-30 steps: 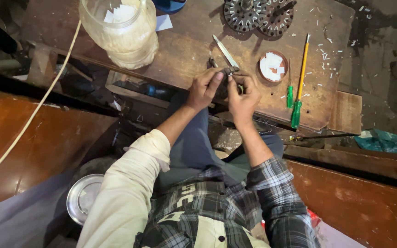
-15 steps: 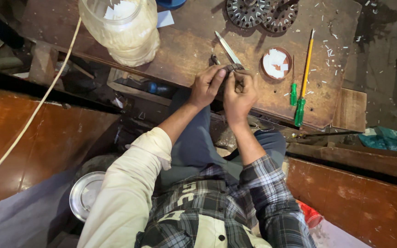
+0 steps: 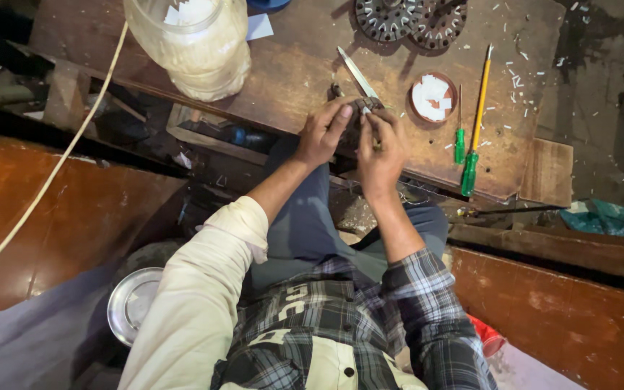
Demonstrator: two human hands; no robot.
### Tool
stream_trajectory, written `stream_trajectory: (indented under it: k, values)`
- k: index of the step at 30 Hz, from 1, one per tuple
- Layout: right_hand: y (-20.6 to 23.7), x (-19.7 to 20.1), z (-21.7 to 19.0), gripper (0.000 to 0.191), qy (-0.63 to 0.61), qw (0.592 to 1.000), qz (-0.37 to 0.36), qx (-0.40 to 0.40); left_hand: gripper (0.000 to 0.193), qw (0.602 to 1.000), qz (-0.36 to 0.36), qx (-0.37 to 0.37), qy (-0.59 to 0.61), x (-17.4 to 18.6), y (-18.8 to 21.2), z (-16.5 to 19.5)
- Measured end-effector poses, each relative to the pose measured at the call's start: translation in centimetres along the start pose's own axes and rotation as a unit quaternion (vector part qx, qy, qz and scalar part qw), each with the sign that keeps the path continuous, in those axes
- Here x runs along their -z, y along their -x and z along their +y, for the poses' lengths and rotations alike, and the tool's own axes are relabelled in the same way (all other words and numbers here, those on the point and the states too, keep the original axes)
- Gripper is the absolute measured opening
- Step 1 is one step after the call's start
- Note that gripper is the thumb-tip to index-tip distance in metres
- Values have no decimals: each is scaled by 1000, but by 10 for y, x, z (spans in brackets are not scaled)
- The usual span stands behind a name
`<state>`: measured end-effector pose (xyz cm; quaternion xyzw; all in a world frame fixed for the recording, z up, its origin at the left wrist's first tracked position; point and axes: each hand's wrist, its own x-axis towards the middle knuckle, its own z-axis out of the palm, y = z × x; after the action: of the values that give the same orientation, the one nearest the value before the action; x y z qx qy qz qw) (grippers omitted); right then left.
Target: The person uses a screwdriver to adjust or clean the slots of a motor armature while seated at a workbench. They rotate the component to access different areas and continue the adjustment process.
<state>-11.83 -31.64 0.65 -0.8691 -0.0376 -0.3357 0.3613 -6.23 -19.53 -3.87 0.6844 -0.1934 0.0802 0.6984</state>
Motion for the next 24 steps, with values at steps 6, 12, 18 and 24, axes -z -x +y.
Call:
stream_trajectory:
  k: [6, 12, 18, 24]
  values:
    - [1, 3, 5, 21, -25, 999, 5, -44, 37, 1000, 2, -17, 5, -2, -1, -2]
    - [4, 2, 9, 18, -33, 997, -5, -70, 37, 1000, -9, 2, 2, 0, 1, -4]
    - [-2, 4, 9, 16, -54, 993, -26, -102, 36, 1000, -11, -1, 16, -1, 0, -3]
    - [-8, 5, 6, 13, -59, 992, -30, -107, 37, 1000, -14, 3, 10, -2, 1, -1]
